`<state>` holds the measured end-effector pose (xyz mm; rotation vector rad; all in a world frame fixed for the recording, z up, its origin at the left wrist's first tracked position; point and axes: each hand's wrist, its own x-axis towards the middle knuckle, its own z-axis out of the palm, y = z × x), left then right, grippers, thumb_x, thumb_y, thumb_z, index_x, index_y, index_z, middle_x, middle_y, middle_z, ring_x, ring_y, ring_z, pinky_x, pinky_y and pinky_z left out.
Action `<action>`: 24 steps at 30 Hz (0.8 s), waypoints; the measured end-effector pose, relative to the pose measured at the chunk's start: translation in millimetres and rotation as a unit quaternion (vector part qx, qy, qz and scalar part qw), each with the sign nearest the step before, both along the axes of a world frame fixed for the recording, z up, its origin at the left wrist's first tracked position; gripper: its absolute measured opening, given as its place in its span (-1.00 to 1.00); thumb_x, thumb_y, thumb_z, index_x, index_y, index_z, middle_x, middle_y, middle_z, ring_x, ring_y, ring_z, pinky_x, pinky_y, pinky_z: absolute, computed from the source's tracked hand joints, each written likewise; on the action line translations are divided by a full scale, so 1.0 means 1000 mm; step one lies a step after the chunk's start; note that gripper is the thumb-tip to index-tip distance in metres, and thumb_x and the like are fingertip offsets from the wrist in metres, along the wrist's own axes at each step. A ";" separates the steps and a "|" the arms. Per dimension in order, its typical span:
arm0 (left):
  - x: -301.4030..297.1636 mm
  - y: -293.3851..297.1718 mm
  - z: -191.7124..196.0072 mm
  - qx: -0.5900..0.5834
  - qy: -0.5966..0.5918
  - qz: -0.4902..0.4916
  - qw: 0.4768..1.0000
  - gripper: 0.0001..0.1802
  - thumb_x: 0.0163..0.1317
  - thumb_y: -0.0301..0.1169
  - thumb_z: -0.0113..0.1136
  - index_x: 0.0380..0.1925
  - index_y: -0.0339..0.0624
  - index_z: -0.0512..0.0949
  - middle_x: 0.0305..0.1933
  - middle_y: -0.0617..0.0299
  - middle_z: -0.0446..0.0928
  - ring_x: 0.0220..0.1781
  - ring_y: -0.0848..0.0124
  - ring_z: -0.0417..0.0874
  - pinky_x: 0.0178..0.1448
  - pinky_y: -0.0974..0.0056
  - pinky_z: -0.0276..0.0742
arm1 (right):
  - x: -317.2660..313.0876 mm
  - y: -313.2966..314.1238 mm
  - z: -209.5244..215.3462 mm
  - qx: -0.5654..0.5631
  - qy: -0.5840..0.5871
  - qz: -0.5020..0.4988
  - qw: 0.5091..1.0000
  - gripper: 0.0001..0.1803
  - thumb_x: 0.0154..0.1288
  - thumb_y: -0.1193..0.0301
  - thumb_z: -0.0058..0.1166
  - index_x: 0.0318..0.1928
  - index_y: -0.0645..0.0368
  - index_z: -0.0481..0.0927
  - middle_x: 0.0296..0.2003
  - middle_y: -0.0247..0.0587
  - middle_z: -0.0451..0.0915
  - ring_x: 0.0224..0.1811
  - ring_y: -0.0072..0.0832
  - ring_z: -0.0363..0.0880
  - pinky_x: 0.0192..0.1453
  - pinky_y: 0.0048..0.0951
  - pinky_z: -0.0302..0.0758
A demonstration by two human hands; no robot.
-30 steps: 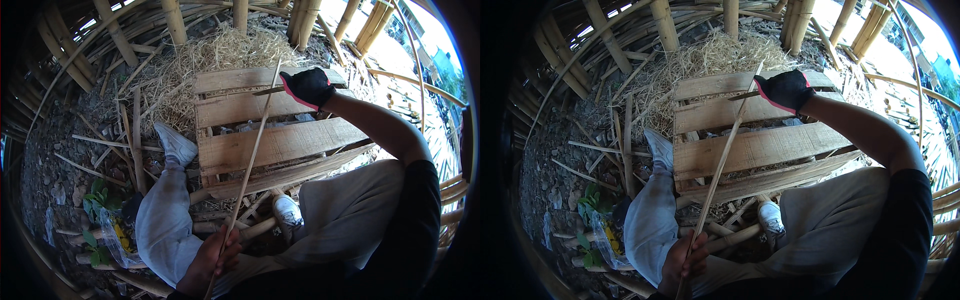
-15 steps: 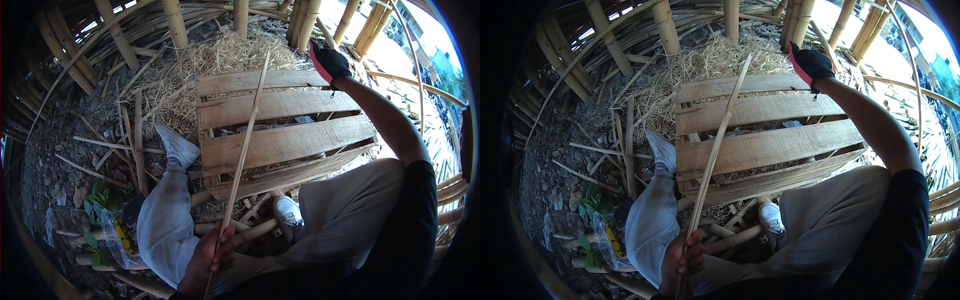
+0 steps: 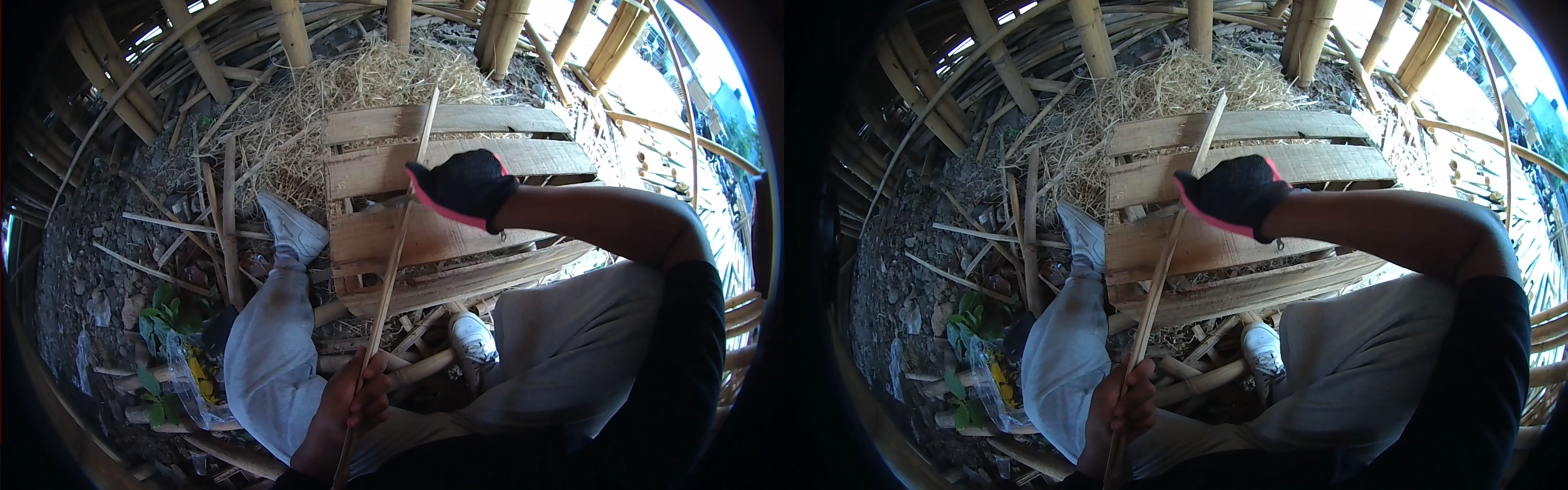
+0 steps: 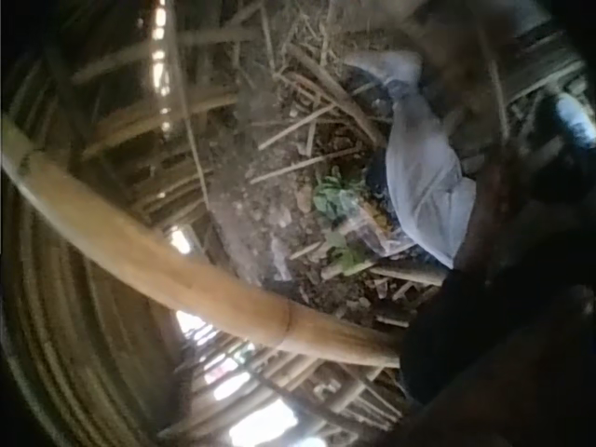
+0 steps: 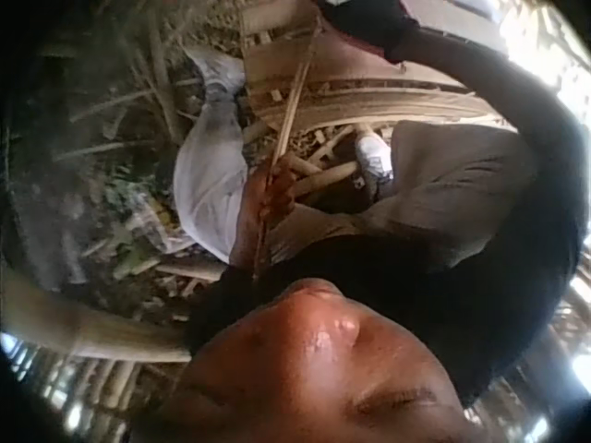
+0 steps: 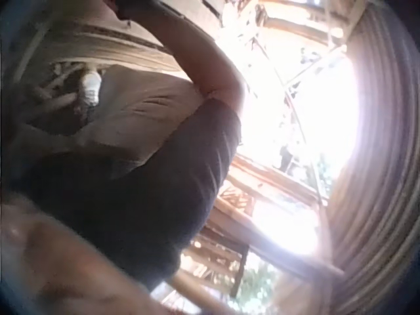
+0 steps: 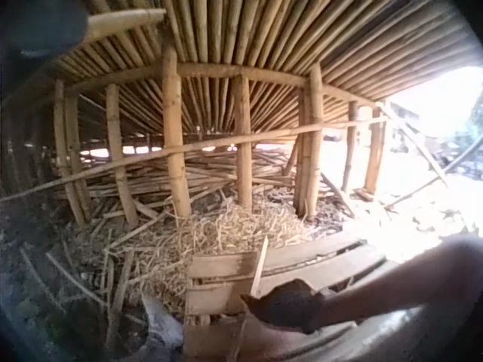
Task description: The person sits on the ground and uses a knife to shave and smooth a long bamboo stick. They hold the stick with their left hand and repeatedly draw the knife along its length to remove thin strips of material.
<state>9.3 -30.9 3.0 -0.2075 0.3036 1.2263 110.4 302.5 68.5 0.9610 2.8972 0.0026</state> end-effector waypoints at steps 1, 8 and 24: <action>0.000 0.002 0.001 -0.001 0.011 -0.008 1.000 -0.54 0.69 -0.02 -0.44 -0.33 0.02 0.32 -0.78 0.42 0.21 -0.91 0.57 0.17 -0.81 0.43 0.01 | 0.001 0.020 0.015 -0.085 0.024 -0.057 0.994 -0.24 0.62 -0.14 -0.52 -0.38 -0.01 0.72 -0.60 -0.07 0.65 -0.50 -0.05 0.68 -0.14 -0.08 0.64; -0.002 0.005 -0.006 0.022 -0.011 -0.031 0.999 -0.52 0.65 0.07 -0.39 -0.35 0.05 0.31 -0.78 0.42 0.16 -0.91 0.56 0.11 -0.81 0.42 -0.03 | 0.006 -0.045 0.038 -0.098 -0.011 0.005 0.995 -0.20 0.58 -0.18 -0.46 -0.31 0.10 0.77 -0.44 0.10 0.70 -0.23 0.07 0.72 0.08 -0.04 0.60; 0.002 0.002 -0.018 0.057 -0.199 -0.009 0.978 -0.53 0.68 0.01 -0.45 -0.32 0.03 0.31 -0.76 0.35 0.27 -0.88 0.48 0.30 -0.78 0.38 0.10 | 0.005 -0.038 0.019 -0.099 -0.016 0.044 0.994 -0.23 0.58 -0.18 -0.44 -0.29 0.14 0.71 -0.39 0.04 0.72 -0.31 0.15 0.68 0.06 0.01 0.59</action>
